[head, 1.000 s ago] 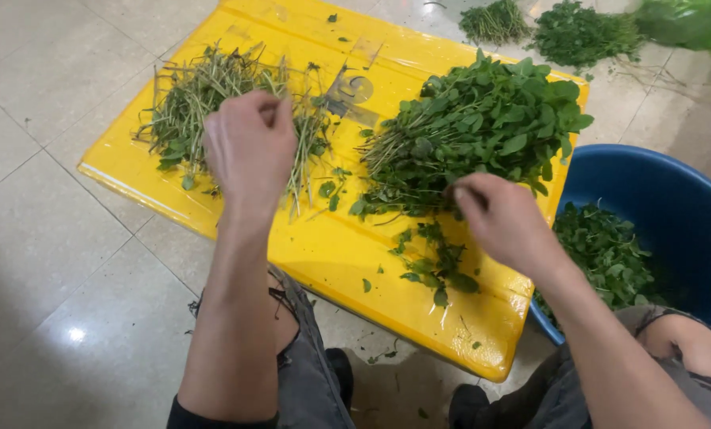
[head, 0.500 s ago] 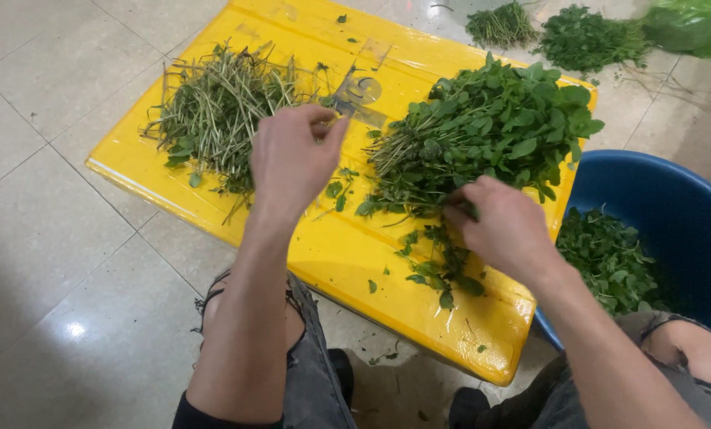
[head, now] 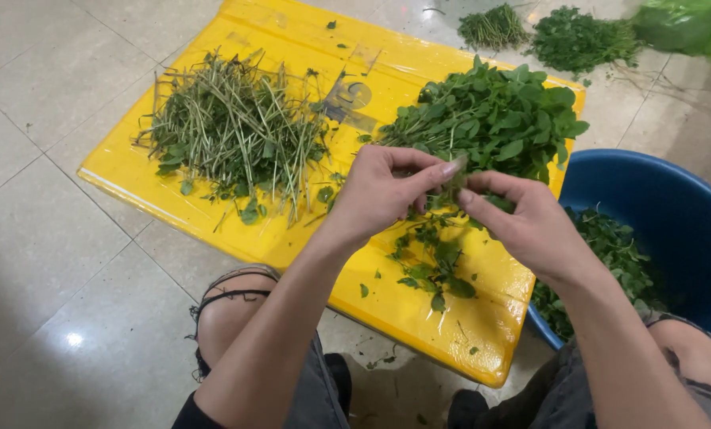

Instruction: Picking leaves from stems and sorting them into a bowl

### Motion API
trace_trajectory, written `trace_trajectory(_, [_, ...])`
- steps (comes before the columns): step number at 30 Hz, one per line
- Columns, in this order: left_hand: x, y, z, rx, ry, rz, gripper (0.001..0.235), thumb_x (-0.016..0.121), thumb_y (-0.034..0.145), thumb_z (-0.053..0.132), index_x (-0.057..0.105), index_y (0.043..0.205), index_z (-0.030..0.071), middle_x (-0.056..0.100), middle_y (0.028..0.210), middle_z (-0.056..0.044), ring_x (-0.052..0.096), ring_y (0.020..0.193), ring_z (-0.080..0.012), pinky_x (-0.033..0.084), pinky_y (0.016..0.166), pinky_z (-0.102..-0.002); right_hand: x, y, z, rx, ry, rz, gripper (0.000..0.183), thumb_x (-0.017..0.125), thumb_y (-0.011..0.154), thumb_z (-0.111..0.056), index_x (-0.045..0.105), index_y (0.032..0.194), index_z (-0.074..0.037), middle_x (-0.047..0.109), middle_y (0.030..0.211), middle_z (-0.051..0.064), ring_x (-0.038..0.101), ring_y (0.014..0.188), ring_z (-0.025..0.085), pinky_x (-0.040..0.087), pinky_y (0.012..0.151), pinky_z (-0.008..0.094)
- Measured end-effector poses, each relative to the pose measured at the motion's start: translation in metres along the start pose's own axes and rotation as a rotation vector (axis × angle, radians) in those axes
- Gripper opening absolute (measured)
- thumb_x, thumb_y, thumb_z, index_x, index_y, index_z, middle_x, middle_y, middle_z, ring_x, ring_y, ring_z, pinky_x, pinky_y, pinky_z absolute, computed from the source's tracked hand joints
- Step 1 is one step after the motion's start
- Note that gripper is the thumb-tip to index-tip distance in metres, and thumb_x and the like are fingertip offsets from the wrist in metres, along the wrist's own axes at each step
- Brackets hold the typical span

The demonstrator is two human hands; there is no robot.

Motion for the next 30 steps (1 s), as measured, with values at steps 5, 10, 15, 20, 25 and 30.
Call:
trace_trajectory(5, [0.002, -0.001, 0.003, -0.005, 0.027, -0.017, 0.024, 0.077, 0.088, 0.013, 0.076, 0.100, -0.008, 0.070, 0.072, -0.014, 0.065, 0.048, -0.0127, 0.044, 0.034, -0.019, -0.001, -0.004, -0.008, -0.085, -0.055, -0.027, 0.024, 0.069, 0.098, -0.014, 0.078, 0.114, 0.000, 0.073, 0.079, 0.014, 0.057, 0.067, 0.012, 0.052, 0.056, 0.026])
trace_trajectory(10, [0.004, 0.001, -0.007, 0.005, 0.008, -0.040, 0.026, 0.079, 0.088, 0.016, 0.076, 0.098, -0.007, 0.070, 0.071, -0.014, 0.064, 0.046, -0.0124, 0.043, 0.033, -0.021, 0.002, -0.006, -0.017, -0.156, -0.101, -0.023, 0.017, 0.067, 0.098, -0.006, 0.080, 0.103, 0.003, 0.074, 0.073, 0.017, 0.061, 0.064, 0.016, 0.053, 0.057, 0.027])
trace_trajectory(15, [0.007, -0.004, 0.004, -0.030, -0.026, -0.007, 0.028, 0.079, 0.088, 0.016, 0.075, 0.097, -0.009, 0.070, 0.069, -0.015, 0.063, 0.046, -0.0124, 0.042, 0.034, -0.020, 0.005, -0.002, -0.016, -0.115, -0.095, 0.039, 0.017, 0.062, 0.098, -0.001, 0.075, 0.103, 0.007, 0.067, 0.065, 0.015, 0.047, 0.050, 0.012, 0.042, 0.046, 0.023])
trace_trajectory(20, [0.007, -0.006, 0.012, -0.063, -0.061, 0.012, 0.031, 0.084, 0.084, 0.018, 0.075, 0.095, -0.010, 0.071, 0.070, -0.016, 0.063, 0.047, -0.0136, 0.046, 0.034, -0.022, 0.008, -0.005, -0.007, 0.080, 0.199, 0.009, 0.028, 0.057, 0.096, 0.004, 0.068, 0.120, 0.014, 0.059, 0.083, 0.009, 0.045, 0.059, 0.002, 0.042, 0.051, 0.021])
trace_trajectory(25, [0.007, -0.005, 0.007, -0.053, -0.053, 0.041, 0.029, 0.083, 0.084, 0.015, 0.075, 0.093, -0.012, 0.072, 0.070, -0.019, 0.063, 0.047, -0.0144, 0.049, 0.034, -0.023, 0.009, -0.009, -0.013, 0.011, 0.114, -0.026, 0.026, 0.065, 0.101, -0.012, 0.075, 0.112, 0.008, 0.067, 0.075, 0.016, 0.051, 0.059, 0.011, 0.044, 0.054, 0.025])
trace_trajectory(30, [0.009, -0.004, 0.005, -0.026, -0.084, 0.035, 0.026, 0.080, 0.087, 0.013, 0.074, 0.092, -0.012, 0.070, 0.069, -0.018, 0.066, 0.047, -0.0156, 0.054, 0.034, -0.025, 0.008, -0.007, -0.019, -0.085, -0.095, 0.055, 0.015, 0.068, 0.099, -0.007, 0.078, 0.106, 0.000, 0.072, 0.072, 0.013, 0.054, 0.062, 0.011, 0.047, 0.053, 0.026])
Point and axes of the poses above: each hand's wrist, its own y-axis towards the middle knuckle, its own x-axis out of the palm, z = x × y, the point moved 5 cm from there along y, towards the middle knuckle
